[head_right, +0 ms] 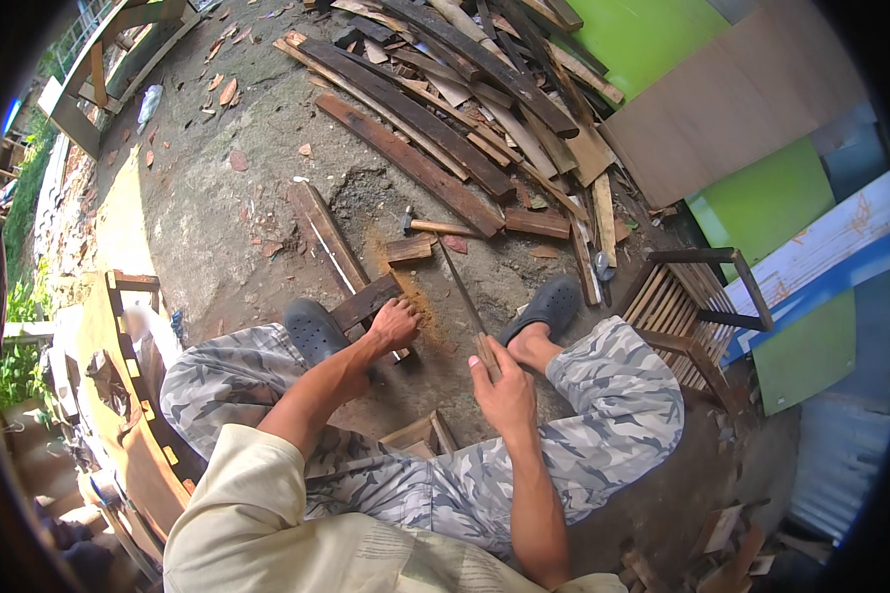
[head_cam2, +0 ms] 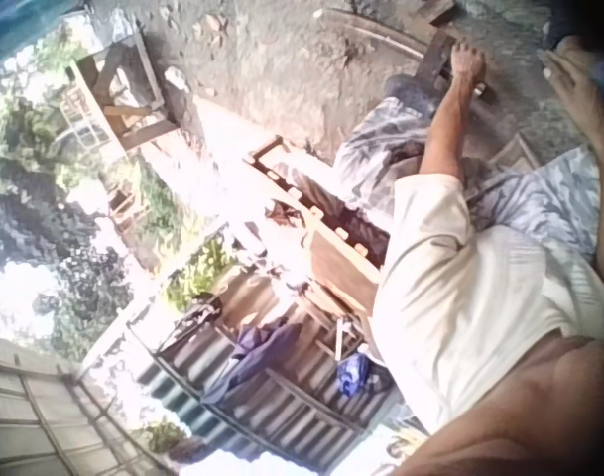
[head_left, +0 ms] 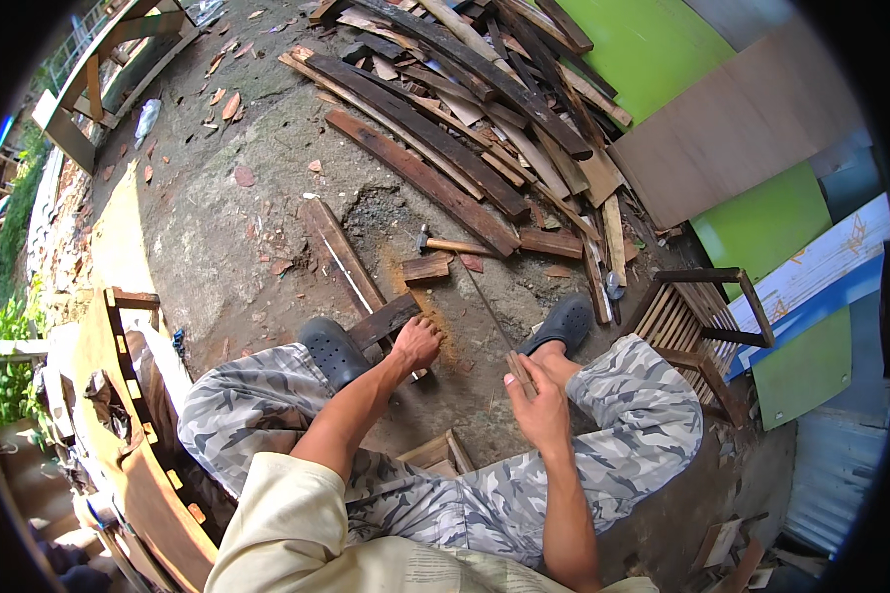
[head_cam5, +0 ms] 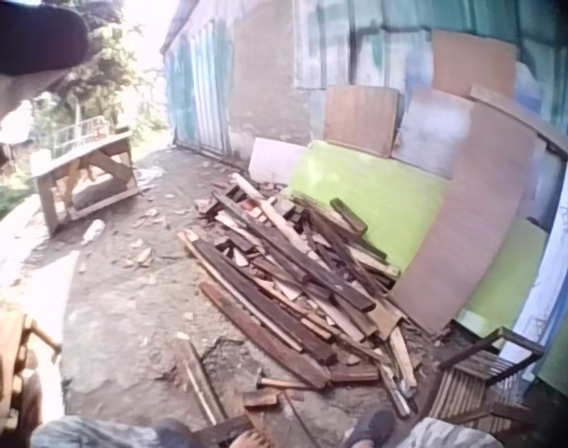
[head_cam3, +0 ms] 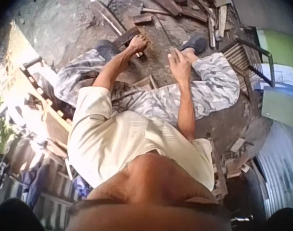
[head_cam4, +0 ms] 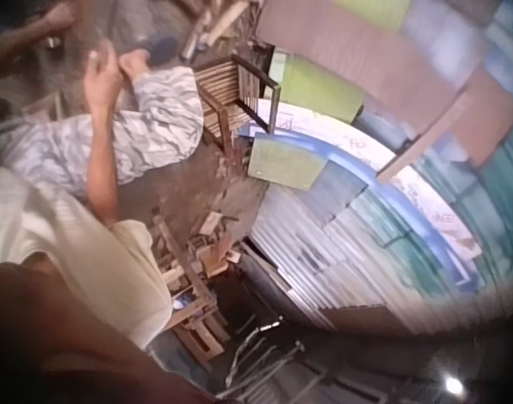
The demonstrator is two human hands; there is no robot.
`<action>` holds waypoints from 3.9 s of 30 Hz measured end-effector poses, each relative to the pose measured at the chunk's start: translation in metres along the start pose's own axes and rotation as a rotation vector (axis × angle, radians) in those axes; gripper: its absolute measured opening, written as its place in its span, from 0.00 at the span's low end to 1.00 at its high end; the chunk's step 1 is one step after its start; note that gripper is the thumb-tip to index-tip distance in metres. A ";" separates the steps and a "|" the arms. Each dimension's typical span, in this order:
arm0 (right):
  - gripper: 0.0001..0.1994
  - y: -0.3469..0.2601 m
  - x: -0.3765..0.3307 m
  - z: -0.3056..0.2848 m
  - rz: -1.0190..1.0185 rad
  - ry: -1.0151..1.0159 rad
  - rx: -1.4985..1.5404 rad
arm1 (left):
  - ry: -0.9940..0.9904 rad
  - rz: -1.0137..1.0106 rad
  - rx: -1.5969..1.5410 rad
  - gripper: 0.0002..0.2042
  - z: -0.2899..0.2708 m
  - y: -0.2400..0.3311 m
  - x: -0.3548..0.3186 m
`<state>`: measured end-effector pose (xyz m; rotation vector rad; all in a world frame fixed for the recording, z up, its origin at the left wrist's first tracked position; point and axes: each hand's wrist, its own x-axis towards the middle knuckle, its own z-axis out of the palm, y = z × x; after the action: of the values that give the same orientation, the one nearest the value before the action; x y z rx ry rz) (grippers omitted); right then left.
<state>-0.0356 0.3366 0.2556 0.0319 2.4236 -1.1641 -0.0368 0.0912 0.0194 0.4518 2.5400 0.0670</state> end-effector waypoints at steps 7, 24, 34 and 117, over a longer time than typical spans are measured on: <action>0.25 -0.012 -0.006 0.005 -0.040 -0.062 -0.074 | -0.067 -0.288 -0.180 0.34 0.011 0.012 -0.038; 0.29 -0.060 -0.030 0.039 -0.321 -0.209 -0.102 | 0.335 -0.790 -0.819 0.28 -0.014 0.019 -0.138; 0.28 -0.058 -0.030 0.045 -0.291 -0.197 -0.115 | 0.588 -1.095 -0.989 0.24 0.014 0.000 -0.144; 0.32 -0.074 0.176 0.077 -0.936 -0.214 -1.230 | 0.893 -0.727 -2.843 0.45 -0.019 0.001 -0.168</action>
<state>-0.1793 0.2018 0.1972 -1.5854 2.5272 0.2750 0.0862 0.0375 0.1218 1.4200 -0.3912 -2.5383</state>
